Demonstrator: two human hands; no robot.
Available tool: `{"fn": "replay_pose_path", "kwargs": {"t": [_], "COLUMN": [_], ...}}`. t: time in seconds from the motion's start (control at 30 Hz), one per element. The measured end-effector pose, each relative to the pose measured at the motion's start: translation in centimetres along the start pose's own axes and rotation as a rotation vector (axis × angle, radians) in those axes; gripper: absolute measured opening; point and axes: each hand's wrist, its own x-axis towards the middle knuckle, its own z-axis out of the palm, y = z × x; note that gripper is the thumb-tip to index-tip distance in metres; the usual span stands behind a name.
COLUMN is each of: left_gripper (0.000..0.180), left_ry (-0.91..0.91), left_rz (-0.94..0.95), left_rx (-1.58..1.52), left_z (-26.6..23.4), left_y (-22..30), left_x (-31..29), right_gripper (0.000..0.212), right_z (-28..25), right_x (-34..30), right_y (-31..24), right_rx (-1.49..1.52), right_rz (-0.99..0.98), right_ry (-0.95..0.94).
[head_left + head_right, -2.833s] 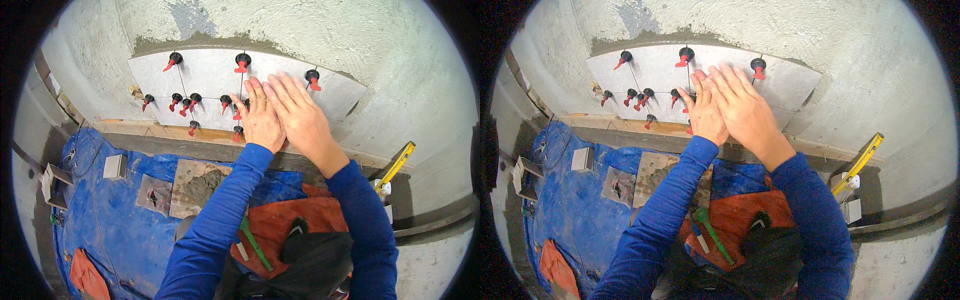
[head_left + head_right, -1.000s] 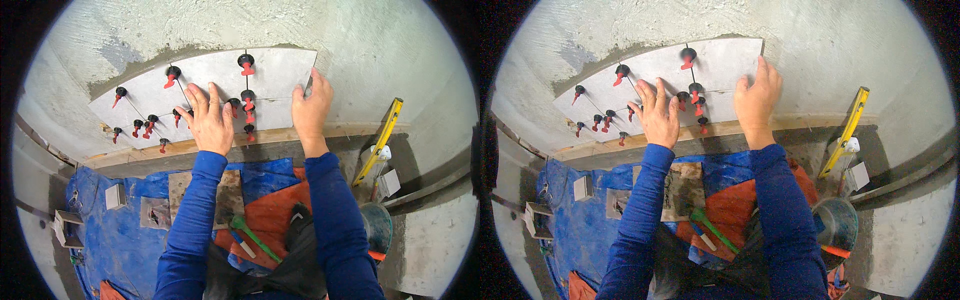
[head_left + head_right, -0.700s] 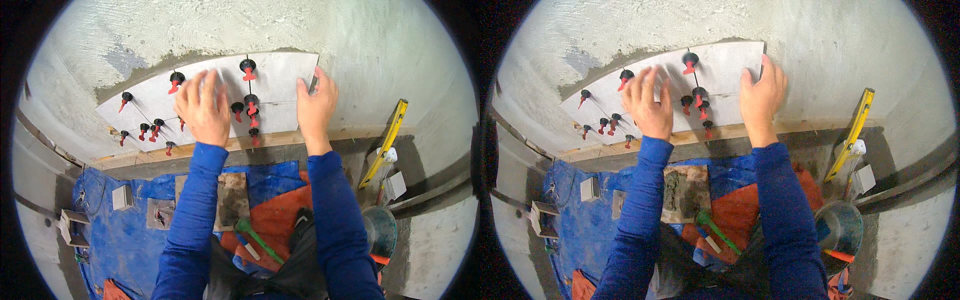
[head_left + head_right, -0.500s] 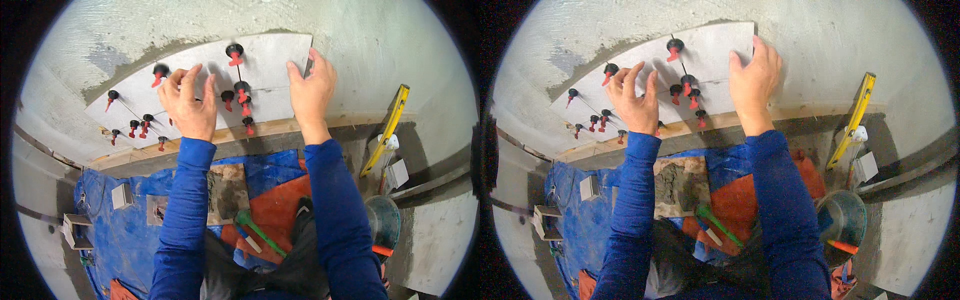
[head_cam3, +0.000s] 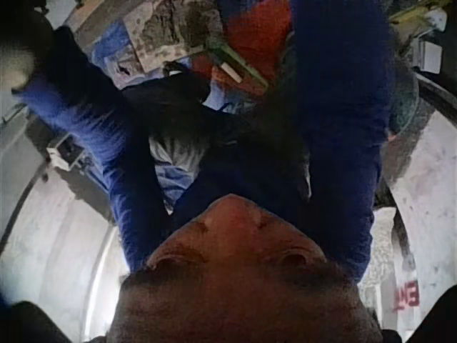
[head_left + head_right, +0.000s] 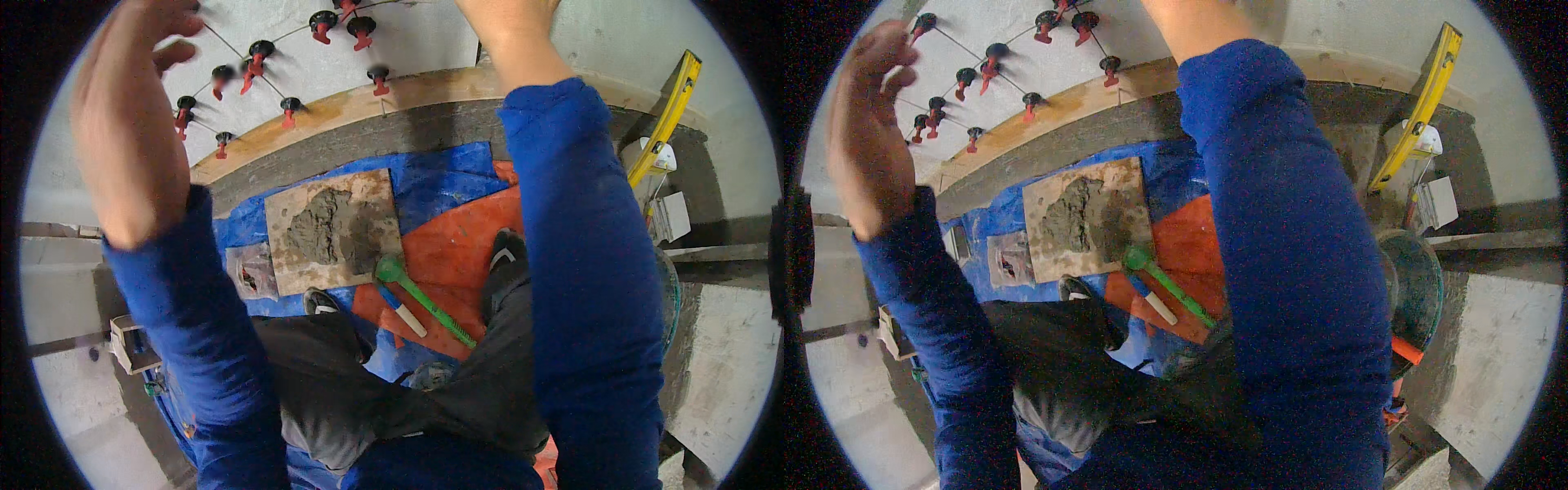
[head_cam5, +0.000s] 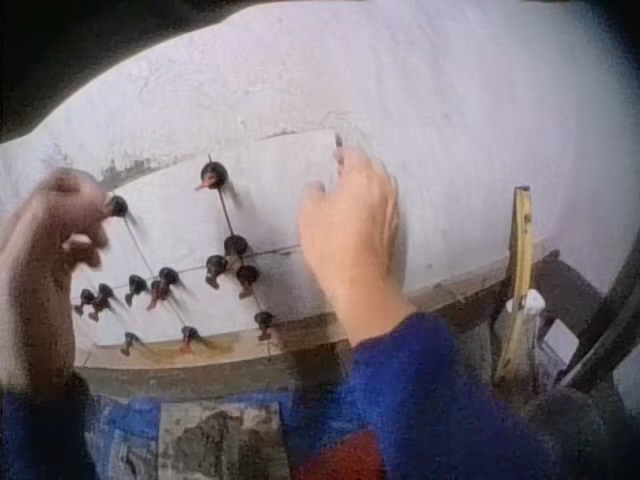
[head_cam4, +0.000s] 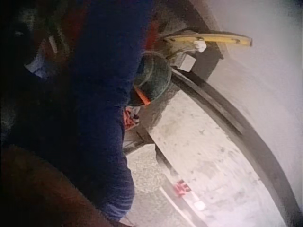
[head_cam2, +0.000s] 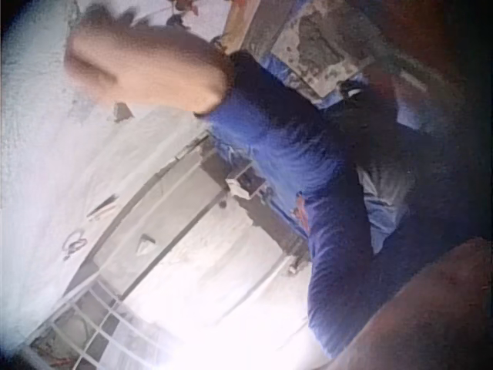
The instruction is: The person installs white rectangular wall tiles using red leveling clips and a spirit level. They press tiles into place, adjust the clips, check alignment with the level, and apply cement with a trowel to the wall surface.
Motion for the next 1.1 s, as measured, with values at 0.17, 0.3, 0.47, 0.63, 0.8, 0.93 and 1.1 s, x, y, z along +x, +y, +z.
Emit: {"fn": "replay_pose_path", "kwargs": {"t": [0.17, 0.3, 0.47, 0.63, 0.8, 0.93, 1.1], "left_gripper": [0.028, 0.027, 0.027, 0.028, 0.027, 0.021, 0.033], "left_ry": [-0.820, -0.728, -0.515, -0.396, -0.238, -0.253, -0.476], "left_rz": [0.041, 0.069, 0.149, 0.279, 0.468, 0.464, 0.166], "left_rx": [-0.308, -0.609, -0.832, -0.896, -0.940, -1.088, -1.073], "left_z": [1.0, 3.1, 4.3, 4.5, 3.8, 1.7, -1.2], "left_y": [8.5, 14.5, 19.1, 21.6, 21.7, 20.4, 14.8], "left_x": [-7.4, -10.8, -11.4, -10.8, -9.9, -9.7, -10.4], "right_gripper": [0.036, 0.034, 0.031, 0.046, 0.040, 0.038, 0.037], "right_z": [-1.0, -1.3, -2.8, -5.0, -6.8, -7.0, -6.8], "right_x": [0.1, 0.1, -0.5, -0.5, -1.6, -1.9, -2.2], "right_y": [1.3, 3.9, 7.5, 9.2, 8.8, 8.5, 7.7], "right_rx": [0.071, -0.003, -0.087, -0.147, -0.129, -0.130, -0.085], "right_rz": [0.012, 0.039, -0.006, -0.052, 0.019, 0.053, 0.091], "right_ry": [-0.028, -0.011, -0.049, -0.162, -0.208, -0.223, -0.257]}}
